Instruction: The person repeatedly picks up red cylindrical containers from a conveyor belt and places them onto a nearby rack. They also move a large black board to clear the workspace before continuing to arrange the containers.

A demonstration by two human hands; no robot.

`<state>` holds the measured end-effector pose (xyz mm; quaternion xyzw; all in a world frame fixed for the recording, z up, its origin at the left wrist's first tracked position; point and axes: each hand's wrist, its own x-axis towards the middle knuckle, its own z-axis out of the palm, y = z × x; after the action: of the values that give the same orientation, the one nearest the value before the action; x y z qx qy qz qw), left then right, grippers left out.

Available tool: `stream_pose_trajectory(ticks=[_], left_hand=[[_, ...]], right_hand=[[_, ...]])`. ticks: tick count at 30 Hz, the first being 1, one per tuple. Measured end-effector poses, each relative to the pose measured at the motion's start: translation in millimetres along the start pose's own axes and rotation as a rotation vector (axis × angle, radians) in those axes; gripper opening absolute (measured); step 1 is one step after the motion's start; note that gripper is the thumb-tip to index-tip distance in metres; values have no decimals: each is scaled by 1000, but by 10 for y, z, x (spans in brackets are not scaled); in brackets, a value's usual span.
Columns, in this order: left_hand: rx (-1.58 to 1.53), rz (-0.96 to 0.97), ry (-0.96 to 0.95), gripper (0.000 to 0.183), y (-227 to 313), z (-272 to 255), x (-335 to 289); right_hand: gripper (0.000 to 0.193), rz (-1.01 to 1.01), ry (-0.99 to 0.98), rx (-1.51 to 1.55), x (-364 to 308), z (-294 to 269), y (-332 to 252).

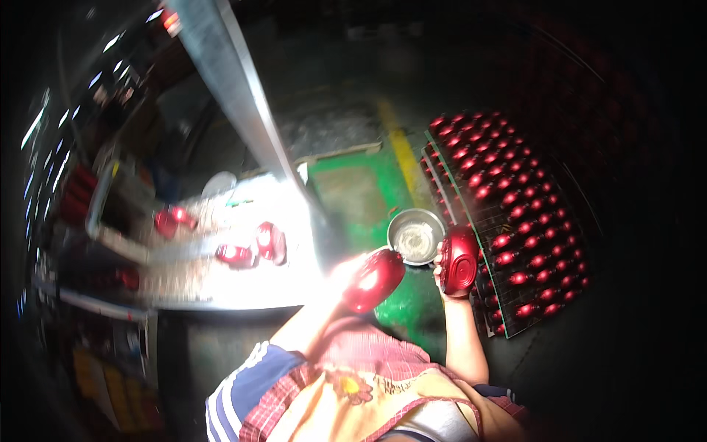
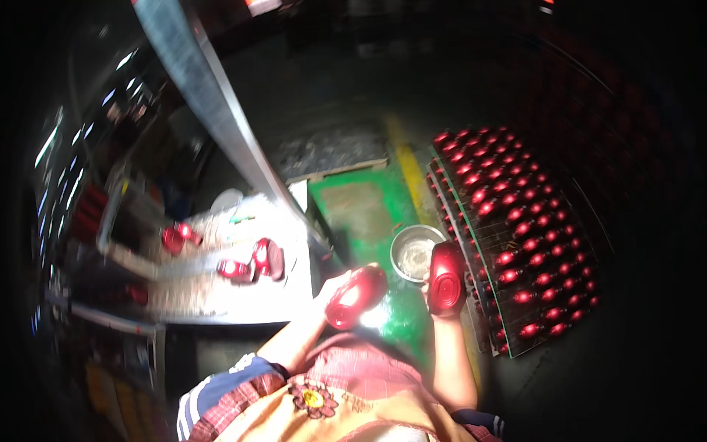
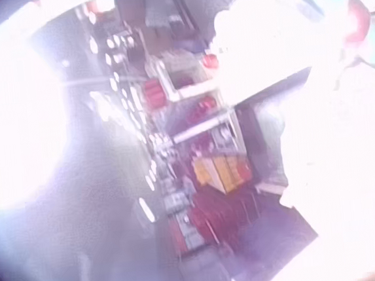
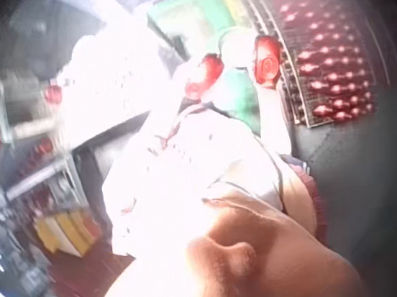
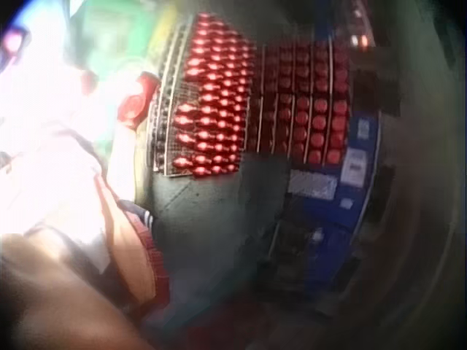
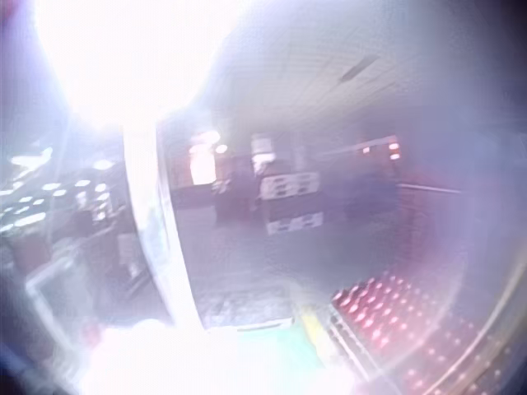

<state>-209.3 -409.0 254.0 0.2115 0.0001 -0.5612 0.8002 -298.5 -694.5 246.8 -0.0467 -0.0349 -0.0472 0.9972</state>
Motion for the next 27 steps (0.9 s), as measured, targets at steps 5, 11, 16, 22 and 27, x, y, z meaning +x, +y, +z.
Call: stream_pose_trajectory(ticks=[5,11,16,22,27], left_hand=[[117,119,58,63,-314,-94,-990],[34,344,325,53,-16,-571,-2541],[206,693,562,46,813,-1036,-4053],[737,987,1270,63,2898,-1721,-5186],[1387,986,1747,80,4506,-2491,-4948]], right_hand=[[61,348,-62,262,-431,-163,586],[67,675,-71,261,-408,-274,1495],[55,633,212,-159,127,-46,2701],[44,674,156,-151,842,485,3892],[63,236,294,-819,1299,1155,4591]])
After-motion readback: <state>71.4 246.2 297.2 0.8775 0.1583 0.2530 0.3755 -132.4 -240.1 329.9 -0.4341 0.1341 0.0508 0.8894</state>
